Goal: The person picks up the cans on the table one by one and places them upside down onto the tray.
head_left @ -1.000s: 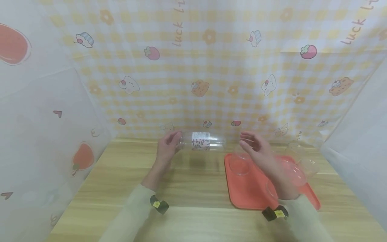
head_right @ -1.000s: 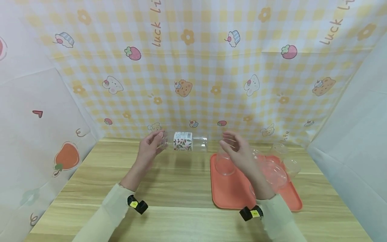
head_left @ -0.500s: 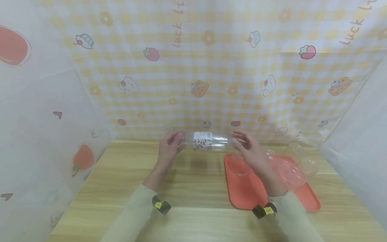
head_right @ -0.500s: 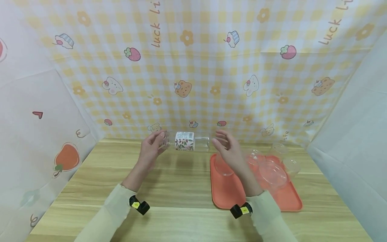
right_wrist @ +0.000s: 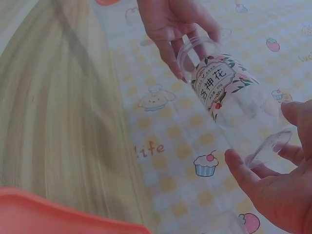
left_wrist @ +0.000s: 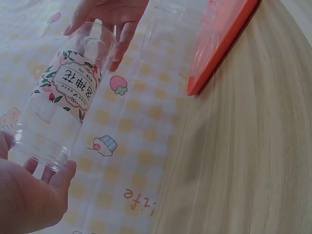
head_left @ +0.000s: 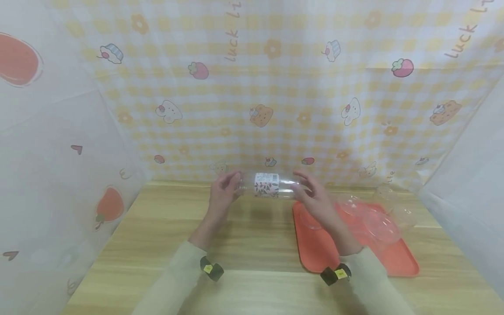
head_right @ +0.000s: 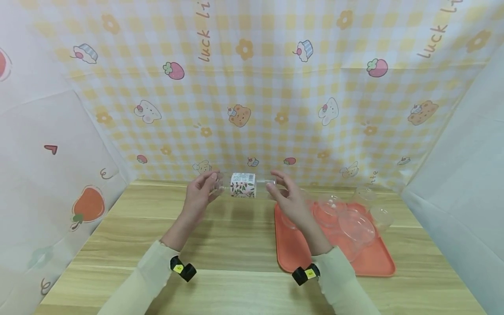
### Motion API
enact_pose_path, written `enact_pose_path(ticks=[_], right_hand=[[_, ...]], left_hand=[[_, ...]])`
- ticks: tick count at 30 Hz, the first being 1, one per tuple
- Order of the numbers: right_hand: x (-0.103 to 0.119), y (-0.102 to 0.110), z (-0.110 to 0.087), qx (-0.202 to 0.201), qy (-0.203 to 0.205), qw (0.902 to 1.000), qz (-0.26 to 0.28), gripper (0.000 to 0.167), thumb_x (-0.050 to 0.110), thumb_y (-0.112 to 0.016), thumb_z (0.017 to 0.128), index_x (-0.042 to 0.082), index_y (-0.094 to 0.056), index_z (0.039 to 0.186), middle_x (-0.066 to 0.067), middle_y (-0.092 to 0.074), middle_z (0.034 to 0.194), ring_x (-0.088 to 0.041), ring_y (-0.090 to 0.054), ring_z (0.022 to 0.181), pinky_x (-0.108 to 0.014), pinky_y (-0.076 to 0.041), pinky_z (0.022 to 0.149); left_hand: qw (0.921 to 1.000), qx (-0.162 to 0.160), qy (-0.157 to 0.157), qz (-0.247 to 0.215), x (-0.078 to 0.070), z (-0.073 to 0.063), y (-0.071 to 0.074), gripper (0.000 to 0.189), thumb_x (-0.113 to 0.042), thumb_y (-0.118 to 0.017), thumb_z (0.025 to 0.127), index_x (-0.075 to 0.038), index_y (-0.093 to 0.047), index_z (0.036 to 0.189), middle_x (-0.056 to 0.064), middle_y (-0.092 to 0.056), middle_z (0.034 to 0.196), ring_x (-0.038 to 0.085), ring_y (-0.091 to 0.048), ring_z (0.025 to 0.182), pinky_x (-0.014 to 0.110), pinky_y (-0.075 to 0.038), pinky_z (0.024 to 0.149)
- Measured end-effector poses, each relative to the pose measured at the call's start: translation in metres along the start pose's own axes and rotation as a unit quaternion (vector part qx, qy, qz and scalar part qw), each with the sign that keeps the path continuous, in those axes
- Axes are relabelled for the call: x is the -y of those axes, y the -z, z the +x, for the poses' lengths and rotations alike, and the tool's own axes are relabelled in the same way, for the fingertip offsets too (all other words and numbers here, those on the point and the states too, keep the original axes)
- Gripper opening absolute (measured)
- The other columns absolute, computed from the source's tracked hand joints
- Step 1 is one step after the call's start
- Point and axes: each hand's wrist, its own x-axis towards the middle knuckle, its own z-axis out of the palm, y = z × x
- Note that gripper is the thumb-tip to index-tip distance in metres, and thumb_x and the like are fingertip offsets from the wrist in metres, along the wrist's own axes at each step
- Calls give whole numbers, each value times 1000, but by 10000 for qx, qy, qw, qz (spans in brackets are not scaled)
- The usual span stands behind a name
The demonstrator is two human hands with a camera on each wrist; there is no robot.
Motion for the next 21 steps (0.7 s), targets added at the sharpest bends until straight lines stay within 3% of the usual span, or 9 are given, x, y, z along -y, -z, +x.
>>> enact_pose_path(ticks=[11, 17, 21], right_hand=[[-1, 3, 0, 27, 129, 9998, 161, 50, 21, -60, 105, 9, -45, 151, -19, -42, 152, -44, -60, 118, -46, -55, 93], [1, 8, -1, 73, 162, 9997, 144, 51, 23, -59, 105, 10, -44, 152, -22, -44, 148, -40, -61, 116, -37, -56, 92], [3, 12, -2, 99, 228, 9996, 168, 50, 22, -58, 106, 8, -43, 152, -23, -46, 145, -40, -60, 118, -36, -56, 92]], left_hand=[[9999, 113, -29, 117, -4, -2, -1, 39, -32, -64, 101, -7, -63, 131, 12, -63, 127, 31, -63, 112, 36, -56, 91], [9997, 146, -172, 117, -7, -2, 2, 41, -28, -60, 104, 2, -59, 132, 17, -62, 127, 42, -57, 120, 36, -56, 93], [9995, 175, -155, 195, -6, -1, 7, 41, -25, -58, 105, 5, -57, 134, 18, -60, 131, 40, -56, 122, 36, -55, 94]])
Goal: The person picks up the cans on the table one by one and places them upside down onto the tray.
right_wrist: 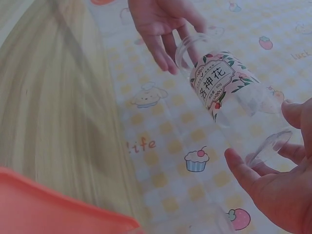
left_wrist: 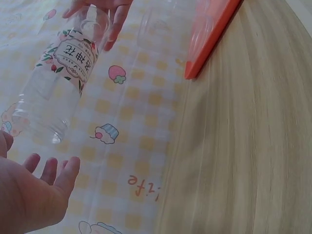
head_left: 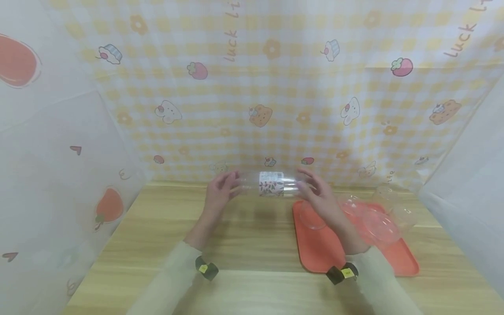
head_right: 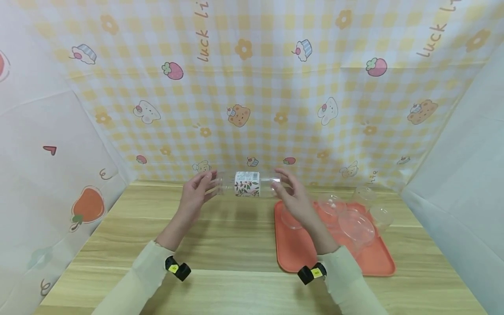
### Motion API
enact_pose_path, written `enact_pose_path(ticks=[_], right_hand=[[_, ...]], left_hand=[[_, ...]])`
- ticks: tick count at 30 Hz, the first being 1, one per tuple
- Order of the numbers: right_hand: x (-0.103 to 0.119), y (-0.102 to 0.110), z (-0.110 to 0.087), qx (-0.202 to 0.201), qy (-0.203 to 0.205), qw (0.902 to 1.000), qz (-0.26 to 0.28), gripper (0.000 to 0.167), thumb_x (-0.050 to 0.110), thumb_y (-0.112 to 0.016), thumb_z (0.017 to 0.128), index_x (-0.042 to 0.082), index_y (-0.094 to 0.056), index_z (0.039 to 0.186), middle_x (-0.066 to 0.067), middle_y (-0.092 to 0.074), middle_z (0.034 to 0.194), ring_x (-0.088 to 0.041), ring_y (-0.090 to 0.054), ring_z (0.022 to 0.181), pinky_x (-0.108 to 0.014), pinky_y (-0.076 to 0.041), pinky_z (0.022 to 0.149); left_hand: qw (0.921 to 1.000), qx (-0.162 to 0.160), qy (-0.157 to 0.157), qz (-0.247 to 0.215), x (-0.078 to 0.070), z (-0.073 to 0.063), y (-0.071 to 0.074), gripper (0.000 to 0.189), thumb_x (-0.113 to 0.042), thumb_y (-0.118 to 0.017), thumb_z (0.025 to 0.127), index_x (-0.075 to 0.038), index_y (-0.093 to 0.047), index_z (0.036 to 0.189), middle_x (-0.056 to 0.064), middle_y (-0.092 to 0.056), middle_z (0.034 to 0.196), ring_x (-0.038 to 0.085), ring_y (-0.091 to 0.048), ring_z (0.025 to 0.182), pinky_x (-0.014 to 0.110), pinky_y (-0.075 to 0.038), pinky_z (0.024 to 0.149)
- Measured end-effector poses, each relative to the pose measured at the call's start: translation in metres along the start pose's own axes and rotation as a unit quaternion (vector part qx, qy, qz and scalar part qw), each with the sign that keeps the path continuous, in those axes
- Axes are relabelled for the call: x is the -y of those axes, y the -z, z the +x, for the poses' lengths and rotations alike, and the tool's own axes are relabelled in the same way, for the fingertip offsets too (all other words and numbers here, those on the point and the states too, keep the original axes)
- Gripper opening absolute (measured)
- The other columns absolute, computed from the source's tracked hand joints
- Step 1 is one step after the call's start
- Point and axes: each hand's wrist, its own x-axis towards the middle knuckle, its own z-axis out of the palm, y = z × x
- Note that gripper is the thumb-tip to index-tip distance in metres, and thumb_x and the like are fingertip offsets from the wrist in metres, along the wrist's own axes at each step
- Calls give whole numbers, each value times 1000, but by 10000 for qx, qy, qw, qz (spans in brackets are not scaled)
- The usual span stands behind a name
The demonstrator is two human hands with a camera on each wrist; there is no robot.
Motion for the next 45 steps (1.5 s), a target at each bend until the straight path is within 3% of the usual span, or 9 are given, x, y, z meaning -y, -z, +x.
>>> enact_pose_path(ticks=[7, 13, 18, 23, 26, 30, 36, 42, 45], right_hand=[[2, 6, -2, 62, 92, 9999, 58, 49, 17, -55, 107, 6, -41, 153, -23, -44, 146, -38, -62, 114, -37, -55, 93], [5, 12, -6, 25, 84, 9998, 173, 49, 16, -55, 107, 6, -40, 153, -21, -45, 146, -37, -60, 118, -45, -53, 96], [10, 16, -10, -24, 147, 9999, 77, 48, 18, -55, 107, 9, -43, 152, -21, -45, 147, -31, -63, 114, -47, -53, 94], [12, 21, -12, -7, 182, 9998, 22, 48, 19, -54, 107, 9, -42, 153, -20, -45, 147, -28, -64, 112, -53, -51, 95], [14, 24, -14, 11, 235, 9997, -20, 48, 17, -53, 108, 7, -41, 153, -20, -44, 147, -37, -60, 117, -51, -52, 95], [16, 28, -16, 18, 279, 9996, -24, 48, 16, -54, 108, 5, -40, 152, -24, -44, 147, -43, -55, 122, -46, -53, 95], [19, 35, -21, -5, 231, 9995, -202, 49, 17, -53, 108, 6, -40, 153, -25, -44, 147, -31, -60, 118, -43, -52, 96], [22, 45, -28, -118, 305, 9986, -416, 47, 16, -53, 108, 6, -42, 152, -23, -46, 146, -32, -59, 120, -42, -52, 95], [23, 50, -31, -151, 342, 9982, -459, 47, 14, -52, 108, 4, -42, 152, -25, -45, 146, -26, -60, 118, -40, -53, 94]], left_hand=[[9982, 177, -97, 573, 0, 2, 9, 43, -28, -56, 106, 4, -57, 135, 19, -60, 135, 37, -58, 121, 41, -53, 97], [9895, 342, -242, 1381, -1, 2, 21, 44, -36, -56, 106, -5, -59, 136, 17, -59, 138, 35, -56, 124, 44, -51, 99], [9752, 543, -403, 2109, 1, 3, 32, 44, -37, -54, 107, -8, -57, 140, 15, -55, 143, 35, -56, 125, 51, -49, 101], [9593, 562, -145, 2764, -1, 3, 39, 46, -42, -54, 106, -14, -56, 143, 14, -54, 145, 37, -53, 127, 55, -46, 103], [9536, 668, 20, 2935, -3, 1, 42, 52, -49, -53, 104, -17, -54, 145, 14, -54, 145, 39, -53, 127, 58, -45, 102], [9467, 884, -71, 3097, -4, -2, 48, 52, -47, -53, 105, -16, -51, 147, 13, -53, 145, 39, -52, 127, 57, -45, 103], [9311, 1102, -337, 3461, -2, -7, 56, 51, -40, -53, 106, -12, -49, 148, 18, -52, 145, 42, -52, 128, 59, -44, 104], [9192, 1221, -545, 3703, -2, -10, 61, 52, -38, -54, 106, -6, -50, 146, 23, -51, 145, 46, -51, 127, 60, -44, 103], [9129, 1247, -550, 3847, 0, -12, 64, 53, -38, -55, 106, -3, -49, 146, 23, -50, 144, 46, -50, 127, 59, -44, 103]])
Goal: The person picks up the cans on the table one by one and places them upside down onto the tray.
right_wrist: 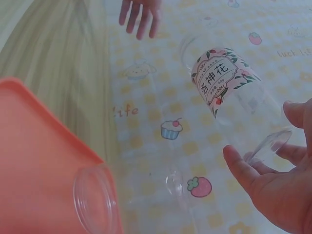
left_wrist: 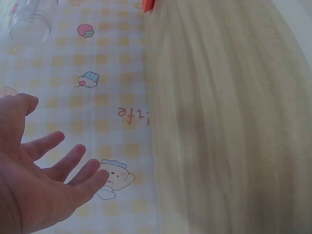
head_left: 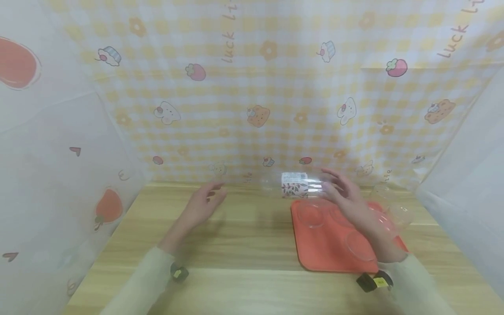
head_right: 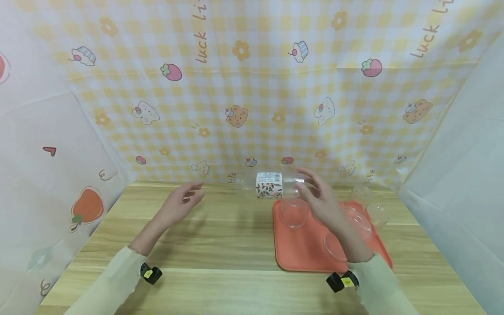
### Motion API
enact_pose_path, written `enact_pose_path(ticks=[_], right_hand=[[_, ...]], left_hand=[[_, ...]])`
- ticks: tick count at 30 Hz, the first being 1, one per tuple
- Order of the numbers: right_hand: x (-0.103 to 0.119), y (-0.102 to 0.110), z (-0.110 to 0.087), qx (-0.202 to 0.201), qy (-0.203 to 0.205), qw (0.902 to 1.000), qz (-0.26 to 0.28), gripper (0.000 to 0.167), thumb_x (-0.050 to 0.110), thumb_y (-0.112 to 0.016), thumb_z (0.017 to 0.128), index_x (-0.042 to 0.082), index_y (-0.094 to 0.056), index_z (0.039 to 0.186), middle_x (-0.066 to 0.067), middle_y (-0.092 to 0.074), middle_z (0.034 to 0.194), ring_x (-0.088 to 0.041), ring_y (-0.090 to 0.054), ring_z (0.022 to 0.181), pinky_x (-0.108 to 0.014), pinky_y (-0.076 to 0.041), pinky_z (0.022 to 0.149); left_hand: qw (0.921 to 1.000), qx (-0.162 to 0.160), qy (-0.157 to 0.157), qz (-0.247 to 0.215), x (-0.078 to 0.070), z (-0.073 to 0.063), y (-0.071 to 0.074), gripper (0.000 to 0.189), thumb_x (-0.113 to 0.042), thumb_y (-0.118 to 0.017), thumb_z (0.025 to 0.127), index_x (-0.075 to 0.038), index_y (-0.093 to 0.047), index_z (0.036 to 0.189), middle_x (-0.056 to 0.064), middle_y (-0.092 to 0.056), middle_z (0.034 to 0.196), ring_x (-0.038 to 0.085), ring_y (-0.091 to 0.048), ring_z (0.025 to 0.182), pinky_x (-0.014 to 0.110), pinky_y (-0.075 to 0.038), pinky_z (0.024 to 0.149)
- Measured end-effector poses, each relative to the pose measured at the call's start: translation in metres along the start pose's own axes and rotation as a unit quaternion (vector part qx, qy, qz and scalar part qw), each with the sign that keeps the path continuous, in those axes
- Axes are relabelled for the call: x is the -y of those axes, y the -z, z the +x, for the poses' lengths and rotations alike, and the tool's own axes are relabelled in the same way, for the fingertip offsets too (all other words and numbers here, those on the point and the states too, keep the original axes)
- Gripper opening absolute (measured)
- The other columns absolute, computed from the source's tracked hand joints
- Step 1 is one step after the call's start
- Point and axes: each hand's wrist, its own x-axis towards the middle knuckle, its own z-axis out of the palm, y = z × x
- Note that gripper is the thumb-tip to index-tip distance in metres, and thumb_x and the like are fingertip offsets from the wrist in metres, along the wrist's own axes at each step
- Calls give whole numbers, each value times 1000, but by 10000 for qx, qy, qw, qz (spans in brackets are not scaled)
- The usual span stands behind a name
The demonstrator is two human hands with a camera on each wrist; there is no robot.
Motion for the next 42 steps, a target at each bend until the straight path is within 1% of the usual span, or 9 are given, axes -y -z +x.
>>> enact_pose_path(ticks=[5, 9, 12, 16, 20, 23, 28, 30, 42], right_hand=[[2, 8, -5, 75, -28, 9999, -130, 47, 14, -52, 108, 4, -40, 153, -23, -42, 149, -20, -60, 118, -37, -53, 94], [3, 14, -10, 155, -88, 9991, -397, 48, 15, -50, 109, 6, -39, 154, -21, -38, 153, -34, -53, 127, -33, -53, 94], [6, 18, -13, 174, -243, 9975, -642, 50, 20, -51, 109, 9, -38, 155, -21, -39, 154, -44, -52, 126, -31, -54, 92], [9, 23, -17, 216, -456, 9951, -854, 52, 26, -53, 108, 14, -38, 156, -22, -43, 151, -45, -57, 120, -27, -54, 90], [10, 26, -19, 239, -474, 9949, -857, 52, 24, -54, 108, 13, -37, 156, -25, -44, 150, -48, -56, 121, -27, -54, 89], [9, 29, -20, 227, -383, 9956, -824, 51, 21, -54, 108, 11, -38, 155, -25, -46, 147, -43, -57, 120, -29, -55, 89], [7, 35, -21, 211, -155, 9968, -754, 48, 15, -53, 108, 7, -39, 153, -26, -47, 144, -16, -64, 113, -30, -56, 89], [6, 37, -22, 216, -73, 9970, -737, 47, 13, -52, 108, 6, -40, 153, -27, -46, 145, -11, -64, 110, -29, -56, 88], [10, 46, -23, 216, 305, 9934, -1089, 47, 6, -54, 106, 5, -43, 151, -26, -51, 140, -13, -64, 113, -32, -57, 88]], left_hand=[[9996, 75, 37, 278, 5, -5, -2, 58, -40, -56, 105, -1, -48, 147, 24, -49, 145, 47, -48, 127, 63, -43, 102], [9991, 126, -5, 409, 6, -7, -2, 62, -45, -56, 104, -2, -47, 148, 24, -49, 146, 46, -46, 131, 64, -40, 104], [9983, 168, -30, 551, 7, -9, -3, 64, -47, -55, 104, -3, -47, 149, 22, -48, 147, 44, -42, 135, 64, -36, 107], [9968, 232, -72, 761, 8, -10, -4, 62, -45, -56, 104, -3, -47, 149, 21, -45, 149, 43, -40, 137, 64, -34, 109], [9954, 242, -161, 912, 10, -11, -5, 62, -44, -58, 103, -3, -47, 148, 22, -44, 150, 44, -41, 136, 64, -36, 108], [9946, 220, -188, 994, 12, -12, -6, 63, -46, -58, 103, -4, -47, 148, 21, -45, 150, 43, -42, 136, 64, -37, 107], [9937, 198, -248, 1075, 14, -13, -7, 64, -49, -56, 102, -5, -48, 148, 20, -47, 148, 42, -43, 135, 63, -37, 108], [9932, 209, -308, 1106, 15, -14, -7, 65, -50, -56, 103, -5, -48, 148, 21, -48, 147, 42, -43, 134, 64, -37, 107], [9926, 223, -288, 1162, 15, -15, -10, 65, -50, -56, 103, -3, -48, 148, 20, -50, 145, 42, -45, 133, 63, -38, 107]])
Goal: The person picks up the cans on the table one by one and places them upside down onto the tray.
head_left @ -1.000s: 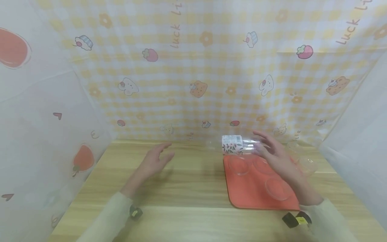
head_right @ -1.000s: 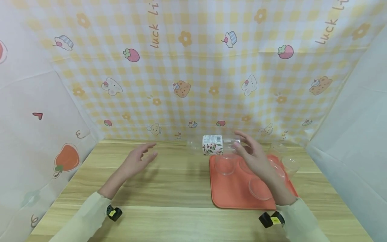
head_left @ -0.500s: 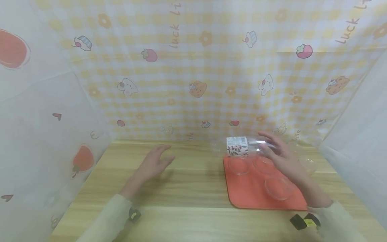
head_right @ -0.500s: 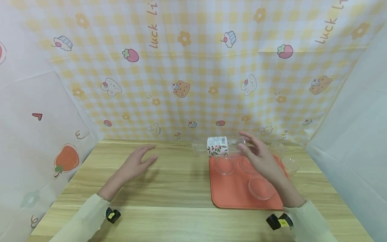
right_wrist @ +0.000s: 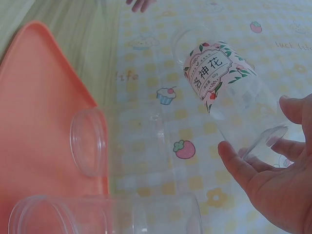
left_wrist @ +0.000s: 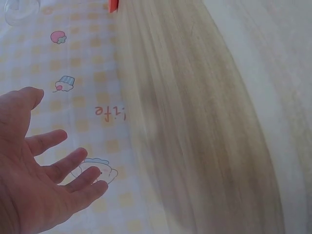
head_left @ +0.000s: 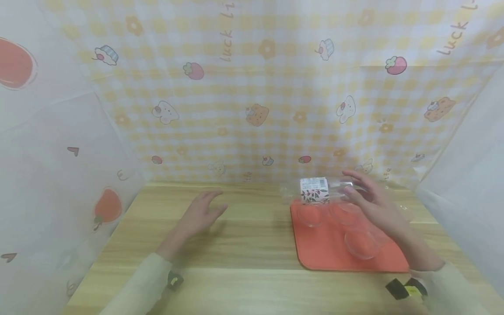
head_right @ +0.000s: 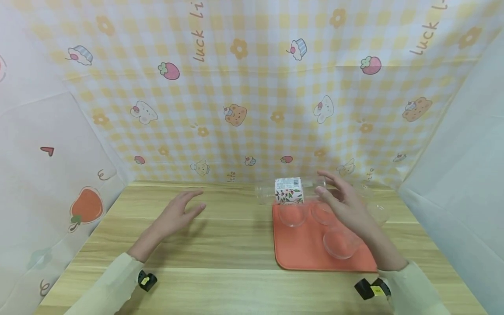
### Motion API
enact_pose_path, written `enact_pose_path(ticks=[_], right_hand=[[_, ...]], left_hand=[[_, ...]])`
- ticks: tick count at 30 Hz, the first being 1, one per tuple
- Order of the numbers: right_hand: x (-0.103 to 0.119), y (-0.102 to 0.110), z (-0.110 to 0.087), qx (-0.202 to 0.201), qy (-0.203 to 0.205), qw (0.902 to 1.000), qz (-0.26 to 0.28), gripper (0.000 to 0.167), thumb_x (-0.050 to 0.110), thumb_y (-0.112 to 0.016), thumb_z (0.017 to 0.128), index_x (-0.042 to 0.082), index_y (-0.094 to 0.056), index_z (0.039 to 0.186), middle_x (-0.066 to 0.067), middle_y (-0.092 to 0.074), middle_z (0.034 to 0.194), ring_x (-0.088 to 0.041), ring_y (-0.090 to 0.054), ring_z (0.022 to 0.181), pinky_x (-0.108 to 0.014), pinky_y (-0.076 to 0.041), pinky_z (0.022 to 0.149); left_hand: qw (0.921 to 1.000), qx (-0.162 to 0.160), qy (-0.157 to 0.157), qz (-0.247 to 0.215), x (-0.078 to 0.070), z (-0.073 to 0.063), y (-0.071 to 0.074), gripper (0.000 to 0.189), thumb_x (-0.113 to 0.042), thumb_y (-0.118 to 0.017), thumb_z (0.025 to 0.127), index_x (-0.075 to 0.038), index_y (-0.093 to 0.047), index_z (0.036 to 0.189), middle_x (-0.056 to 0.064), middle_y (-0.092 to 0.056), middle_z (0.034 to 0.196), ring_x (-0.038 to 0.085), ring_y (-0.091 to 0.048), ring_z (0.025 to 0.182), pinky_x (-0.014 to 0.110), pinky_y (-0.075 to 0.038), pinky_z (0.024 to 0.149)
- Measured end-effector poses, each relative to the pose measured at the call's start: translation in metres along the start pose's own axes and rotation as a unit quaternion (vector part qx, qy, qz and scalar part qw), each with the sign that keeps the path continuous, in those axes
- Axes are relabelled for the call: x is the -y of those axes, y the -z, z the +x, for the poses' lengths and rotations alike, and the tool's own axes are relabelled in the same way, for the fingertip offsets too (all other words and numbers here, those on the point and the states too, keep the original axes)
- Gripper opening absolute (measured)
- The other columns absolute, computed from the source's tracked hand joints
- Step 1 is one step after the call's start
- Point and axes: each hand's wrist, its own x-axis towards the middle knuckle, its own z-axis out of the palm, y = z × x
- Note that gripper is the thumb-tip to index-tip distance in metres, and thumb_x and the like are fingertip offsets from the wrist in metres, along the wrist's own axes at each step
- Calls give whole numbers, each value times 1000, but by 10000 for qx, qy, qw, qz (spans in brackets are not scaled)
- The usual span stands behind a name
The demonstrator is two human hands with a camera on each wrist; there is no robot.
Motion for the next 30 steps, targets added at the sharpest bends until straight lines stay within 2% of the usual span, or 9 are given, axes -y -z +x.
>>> enact_pose_path(ticks=[7, 10, 17, 25, 30], right_hand=[[3, 5, -3, -105, 95, 9996, -249, 46, 3, -55, 105, 2, -44, 150, -26, -55, 135, -10, -65, 110, -26, -56, 87], [4, 9, -6, -65, 36, 9996, -278, 47, 4, -54, 105, 2, -42, 151, -25, -53, 136, -11, -65, 110, -25, -55, 87], [3, 19, -11, 89, -35, 9997, -238, 48, 2, -53, 105, 3, -41, 152, -14, -54, 135, -8, -64, 109, -27, -56, 87], [4, 28, -12, 174, 104, 9971, -734, 50, -1, -59, 102, 5, -46, 150, -13, -57, 134, -6, -64, 108, -22, -56, 85], [8, 35, -15, 226, -151, 9946, -1006, 53, 5, -63, 101, 12, -47, 152, -14, -54, 140, -3, -61, 111, -19, -54, 86]], left_hand=[[10000, -15, 6, -68, -3, -1, 2, 57, -40, -60, 103, -5, -49, 147, 20, -49, 146, 42, -44, 133, 64, -37, 107], [10000, 0, -9, -82, -3, -2, 3, 59, -42, -59, 103, -4, -49, 147, 20, -48, 147, 43, -43, 134, 64, -37, 107], [9999, -43, -77, -116, -1, -5, 2, 61, -44, -59, 103, -2, -50, 146, 20, -49, 146, 44, -43, 134, 66, -38, 106], [9999, -95, -70, -62, 1, -7, 2, 56, -38, -61, 103, -2, -50, 145, 20, -50, 146, 43, -44, 134, 64, -38, 106], [9999, -92, -99, -29, 0, -9, 2, 59, -41, -58, 104, 1, -50, 144, 22, -50, 144, 44, -44, 133, 64, -38, 106]])
